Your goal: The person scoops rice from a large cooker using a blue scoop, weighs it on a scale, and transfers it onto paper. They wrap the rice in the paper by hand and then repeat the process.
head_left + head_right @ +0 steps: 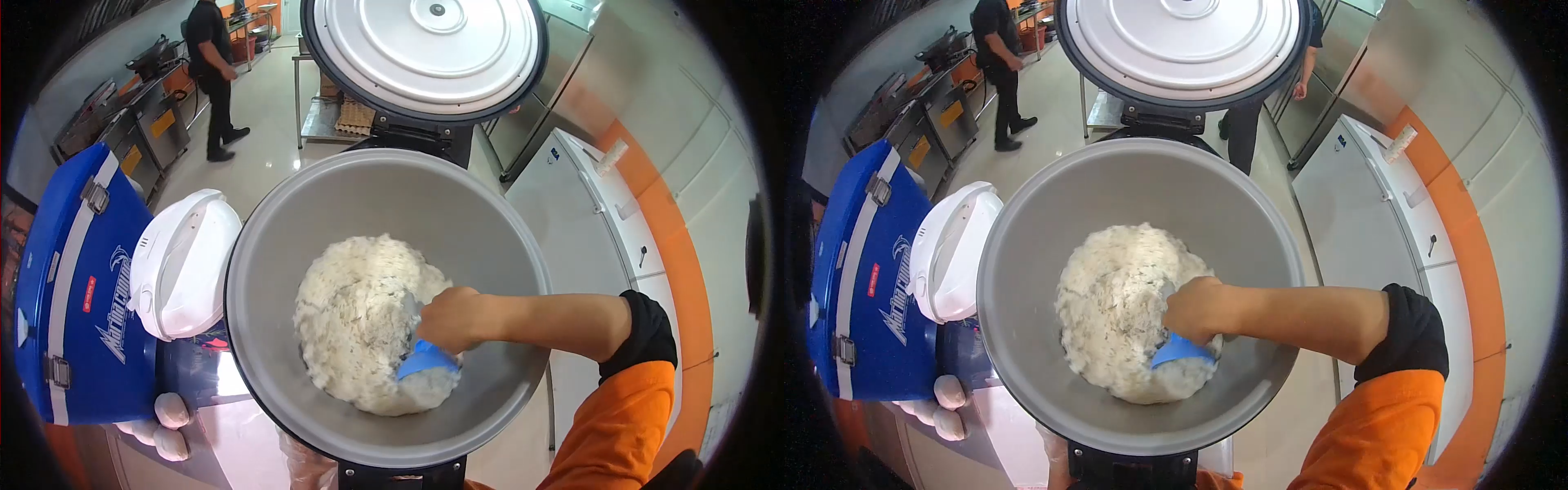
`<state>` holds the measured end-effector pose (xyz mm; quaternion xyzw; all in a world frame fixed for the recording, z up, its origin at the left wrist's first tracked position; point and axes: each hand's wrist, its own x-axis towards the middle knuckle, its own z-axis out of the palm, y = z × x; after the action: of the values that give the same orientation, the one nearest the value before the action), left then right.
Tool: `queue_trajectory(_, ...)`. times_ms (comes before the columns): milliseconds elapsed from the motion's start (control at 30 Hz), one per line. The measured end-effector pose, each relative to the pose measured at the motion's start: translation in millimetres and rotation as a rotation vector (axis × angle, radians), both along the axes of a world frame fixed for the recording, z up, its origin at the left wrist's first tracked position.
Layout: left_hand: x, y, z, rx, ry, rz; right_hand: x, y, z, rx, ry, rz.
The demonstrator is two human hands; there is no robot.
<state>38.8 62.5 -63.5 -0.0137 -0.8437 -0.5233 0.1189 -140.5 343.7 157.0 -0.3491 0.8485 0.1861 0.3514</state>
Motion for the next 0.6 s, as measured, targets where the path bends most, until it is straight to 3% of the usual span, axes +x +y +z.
queue_trajectory(67,-5,6,20,0.059,-0.076,0.01,-5,-2,0,-0.039,-0.118,-0.067)
queue_trajectory(133,-10,7,33,0.326,0.023,-0.014,-11,2,-8,-0.177,-0.326,-0.094)
queue_trajectory(267,-11,3,36,0.121,-0.104,-0.073,-22,2,22,-0.321,-0.566,-0.274)
queue_trajectory(333,-9,1,36,0.025,-0.108,-0.101,-27,-6,57,-0.231,-0.444,-0.625)
queue_trajectory(367,-10,2,35,-0.017,-0.1,-0.111,-35,-1,55,-0.233,-0.444,-0.626)
queue_trajectory(433,-9,2,35,-0.063,-0.089,-0.123,-48,13,44,0.016,0.114,-0.452)
queue_trajectory(567,-4,3,30,-0.053,-0.144,-0.055,-46,2,21,0.079,0.397,-0.371)
queue_trajectory(600,-1,0,25,0.22,-0.273,0.075,-52,-2,7,0.025,0.356,-0.361)
